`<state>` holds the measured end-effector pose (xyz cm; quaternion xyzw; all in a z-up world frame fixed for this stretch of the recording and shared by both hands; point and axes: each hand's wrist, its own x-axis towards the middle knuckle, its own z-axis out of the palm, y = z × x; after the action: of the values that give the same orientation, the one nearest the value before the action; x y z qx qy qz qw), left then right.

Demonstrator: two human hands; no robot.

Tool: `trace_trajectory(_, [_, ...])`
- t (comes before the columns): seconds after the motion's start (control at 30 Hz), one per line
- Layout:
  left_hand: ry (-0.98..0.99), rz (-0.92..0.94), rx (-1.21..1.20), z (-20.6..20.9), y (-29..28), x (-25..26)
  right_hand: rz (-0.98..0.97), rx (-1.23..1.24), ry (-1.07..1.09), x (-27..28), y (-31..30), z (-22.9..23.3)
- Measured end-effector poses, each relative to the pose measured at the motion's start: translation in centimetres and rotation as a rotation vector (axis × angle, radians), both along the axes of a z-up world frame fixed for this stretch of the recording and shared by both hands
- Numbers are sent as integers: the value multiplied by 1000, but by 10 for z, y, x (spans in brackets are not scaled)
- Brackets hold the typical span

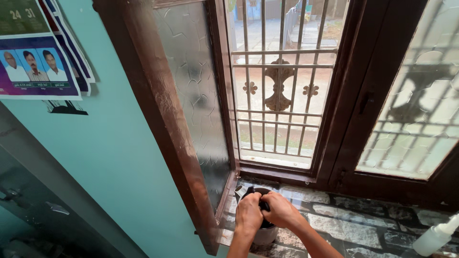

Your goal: The person wipes the glass and frame of a double door with a dark cloth, then dips the cloth in a bucket of water and continues wiping the door frame and glass. The person also handles a spray bottle and a bucket during the task.

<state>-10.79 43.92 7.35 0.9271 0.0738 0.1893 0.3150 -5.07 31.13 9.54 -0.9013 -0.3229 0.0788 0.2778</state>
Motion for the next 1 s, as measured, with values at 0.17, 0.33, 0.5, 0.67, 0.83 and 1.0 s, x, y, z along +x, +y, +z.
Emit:
trace_trajectory(0.17, [129, -80, 179, -35, 9, 23, 181, -175, -156, 13, 0, -12])
trace_trajectory(0.33, [345, -111, 261, -70, 17, 51, 212, -459, -234, 42, 18, -44])
trace_trajectory(0.5, [463, -103, 328, -91, 17, 68, 159, -391, -281, 52, 21, -72])
trace_trajectory(0.67, [480, -81, 377, -99, 18, 72, 109, -366, -285, 53, 23, -82])
trace_trajectory(0.83, [556, -68, 389, -100, 16, 71, 99, -397, -340, 52, 26, -88])
trace_trajectory(1.0, [417, -4, 328, -93, 13, 63, 135, -312, -457, 48, 24, -88])
